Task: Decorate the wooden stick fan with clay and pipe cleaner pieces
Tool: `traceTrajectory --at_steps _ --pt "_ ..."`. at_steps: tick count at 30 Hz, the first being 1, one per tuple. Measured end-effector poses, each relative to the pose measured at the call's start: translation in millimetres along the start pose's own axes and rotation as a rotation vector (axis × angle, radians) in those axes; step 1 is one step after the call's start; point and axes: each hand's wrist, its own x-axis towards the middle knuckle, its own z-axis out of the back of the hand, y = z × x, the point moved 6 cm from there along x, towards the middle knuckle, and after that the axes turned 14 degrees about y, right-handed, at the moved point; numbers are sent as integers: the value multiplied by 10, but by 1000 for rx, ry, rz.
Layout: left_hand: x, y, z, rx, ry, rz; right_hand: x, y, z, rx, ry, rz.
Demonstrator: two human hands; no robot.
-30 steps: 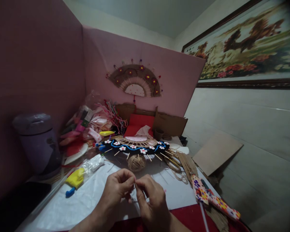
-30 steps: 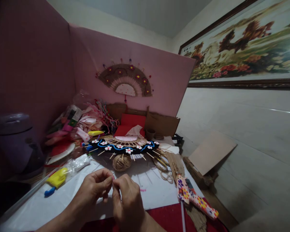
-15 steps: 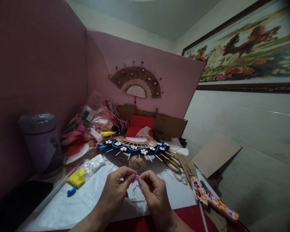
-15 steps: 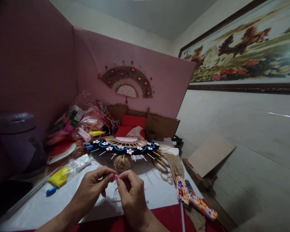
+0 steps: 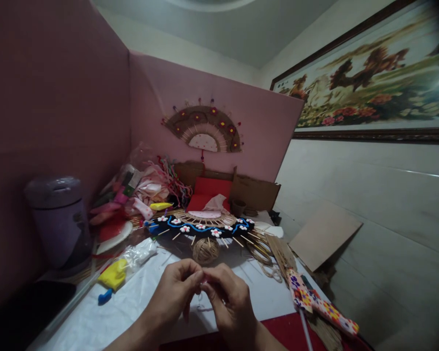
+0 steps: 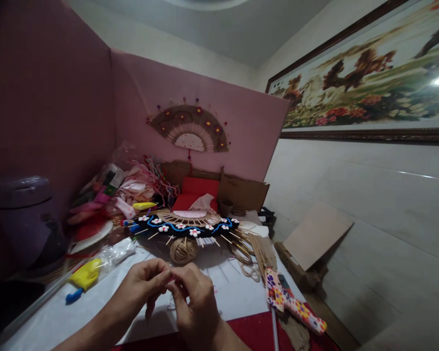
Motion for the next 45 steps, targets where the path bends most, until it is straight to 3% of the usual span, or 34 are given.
traceTrajectory --at_steps 7,13,19,27,33,38,45 --pt "6 161 -66 -277 52 135 -35 -3 11 -21 -70 101" --pt "1 185 -104 -386 26 123 -35 21 1 -3 -80 112" --pt "21 263 -94 -417 -62 110 -78 -18 -52 -73 -109 123" --pt "22 257 -104 -416 -74 140 -78 -50 -42 -77 -119 106" --pt "18 167 -99 -420 17 119 -34 -82 0 41 -180 80" --pt "36 115 -12 -249 32 88 14 -19 38 116 -141 82" --pt "38 31 -45 -143 217 104 7 -52 76 269 -116 69"
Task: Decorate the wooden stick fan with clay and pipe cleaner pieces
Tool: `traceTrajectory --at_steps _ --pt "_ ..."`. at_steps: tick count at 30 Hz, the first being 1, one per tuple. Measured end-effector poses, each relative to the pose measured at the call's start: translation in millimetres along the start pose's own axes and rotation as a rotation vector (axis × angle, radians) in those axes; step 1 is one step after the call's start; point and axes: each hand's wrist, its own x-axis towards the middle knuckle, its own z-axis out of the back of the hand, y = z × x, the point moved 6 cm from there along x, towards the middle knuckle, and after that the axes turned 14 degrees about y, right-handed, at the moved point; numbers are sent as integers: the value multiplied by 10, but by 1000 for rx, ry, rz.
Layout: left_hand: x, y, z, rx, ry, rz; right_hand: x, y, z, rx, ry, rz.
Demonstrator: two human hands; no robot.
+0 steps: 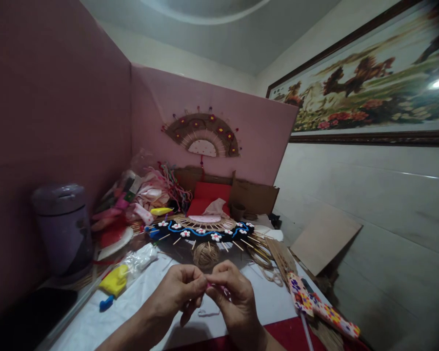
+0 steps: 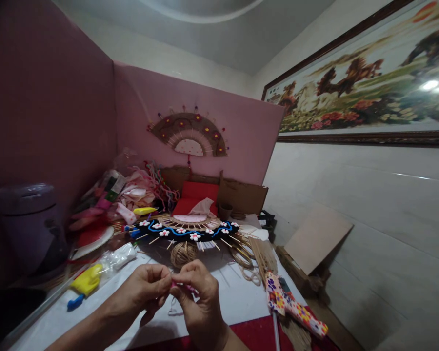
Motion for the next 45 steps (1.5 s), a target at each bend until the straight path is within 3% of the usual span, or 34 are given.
traceTrajectory --at_steps 4,7,11,22,26,33,45 --pt "-20 -8 -27 2 41 46 -1 -48 -4 61 7 -29" --pt "-9 37 -2 -4 -30 50 -4 -54 -15 48 -4 -24" --pt "3 98 14 -61 -131 9 -27 -3 -51 -88 4 56" --pt "45 178 4 -40 -242 -76 -118 118 -140 -387 24 206" --pt "42 204 15 -74 -264 -61 -115 53 -138 -434 15 143" --pt "3 123 -34 -233 -155 -50 -54 -49 -74 -209 -39 35" --pt "12 198 -165 -430 -3 23 -81 40 -76 -92 -24 173"
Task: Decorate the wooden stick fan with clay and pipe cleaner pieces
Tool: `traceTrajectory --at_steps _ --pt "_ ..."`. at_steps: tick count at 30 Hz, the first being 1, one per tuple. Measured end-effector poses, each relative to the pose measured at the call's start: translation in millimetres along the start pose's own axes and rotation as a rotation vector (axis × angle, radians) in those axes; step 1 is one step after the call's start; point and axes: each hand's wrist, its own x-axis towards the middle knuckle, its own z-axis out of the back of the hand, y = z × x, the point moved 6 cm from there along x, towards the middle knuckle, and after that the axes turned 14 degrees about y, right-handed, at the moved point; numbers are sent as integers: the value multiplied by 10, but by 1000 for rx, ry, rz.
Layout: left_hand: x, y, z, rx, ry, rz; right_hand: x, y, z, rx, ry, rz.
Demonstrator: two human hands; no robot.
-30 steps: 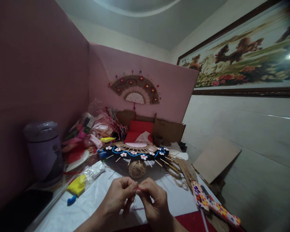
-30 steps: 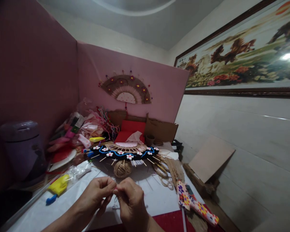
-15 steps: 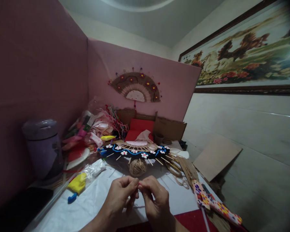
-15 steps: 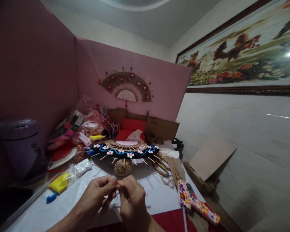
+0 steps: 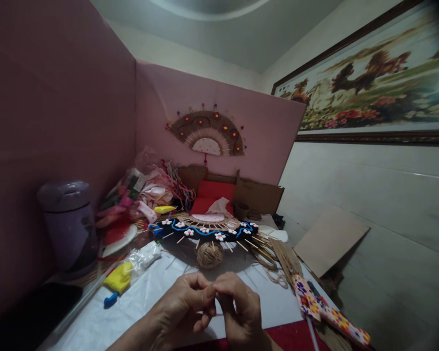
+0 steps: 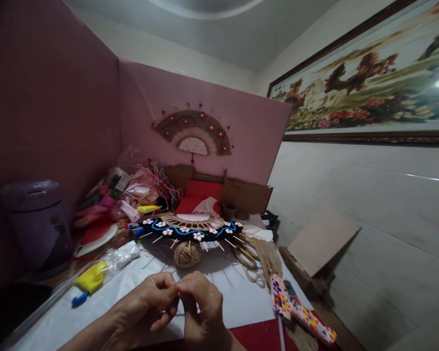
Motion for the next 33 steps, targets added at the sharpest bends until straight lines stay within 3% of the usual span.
traceTrajectory --at_steps 11,16,23,28,33 --pt "7 -9 -58 -26 18 -10 9 120 28 -64 -44 13" --pt "31 -17 -76 -11 34 -72 -21 84 38 -109 -103 -82" --pt "16 -90 -31 62 -26 -93 -16 70 9 -96 -5 -59" --pt "-28 -159 -39 243 -34 -98 -40 52 27 -110 -4 -106" --pt "-41 -171 -41 306 -52 -117 -38 103 40 -128 1 -23"
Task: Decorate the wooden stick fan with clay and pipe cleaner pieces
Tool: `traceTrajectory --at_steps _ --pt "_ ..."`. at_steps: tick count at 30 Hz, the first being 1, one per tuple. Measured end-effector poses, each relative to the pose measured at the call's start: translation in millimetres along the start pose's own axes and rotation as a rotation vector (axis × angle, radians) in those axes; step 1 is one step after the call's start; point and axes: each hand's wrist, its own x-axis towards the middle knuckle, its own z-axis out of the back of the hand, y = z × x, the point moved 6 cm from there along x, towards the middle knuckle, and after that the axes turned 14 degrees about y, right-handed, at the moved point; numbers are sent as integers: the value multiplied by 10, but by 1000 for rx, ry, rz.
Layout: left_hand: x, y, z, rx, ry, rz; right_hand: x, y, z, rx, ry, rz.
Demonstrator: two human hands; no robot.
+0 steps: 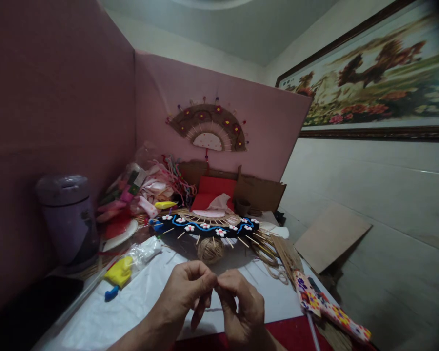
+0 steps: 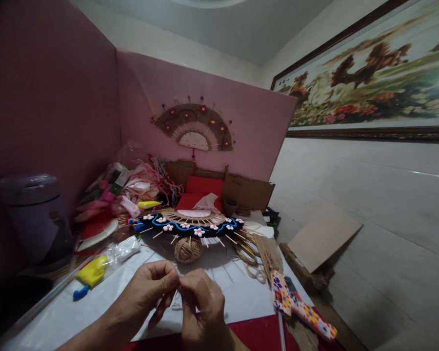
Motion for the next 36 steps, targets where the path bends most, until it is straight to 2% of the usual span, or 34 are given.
traceTrajectory --at_steps 5,10,16,25,30,32,36 --pt "5 32 -3 -45 3 38 24 47 -1 -41 46 34" --pt "-2 2 52 34 -28 27 6 -24 -38 11 43 -40" --pt "6 68 79 32 -26 103 -39 -101 -107 36 67 -62" --pt "21 164 100 32 -89 126 -3 -61 -96 -70 89 -93" --pt "51 143 157 38 -138 18 33 -188 -100 14 76 -245" --pt "69 144 164 20 -109 6 51 -239 -98 57 77 -301" --pt "77 133 162 -28 -49 27 79 -274 -79 81 81 -323"
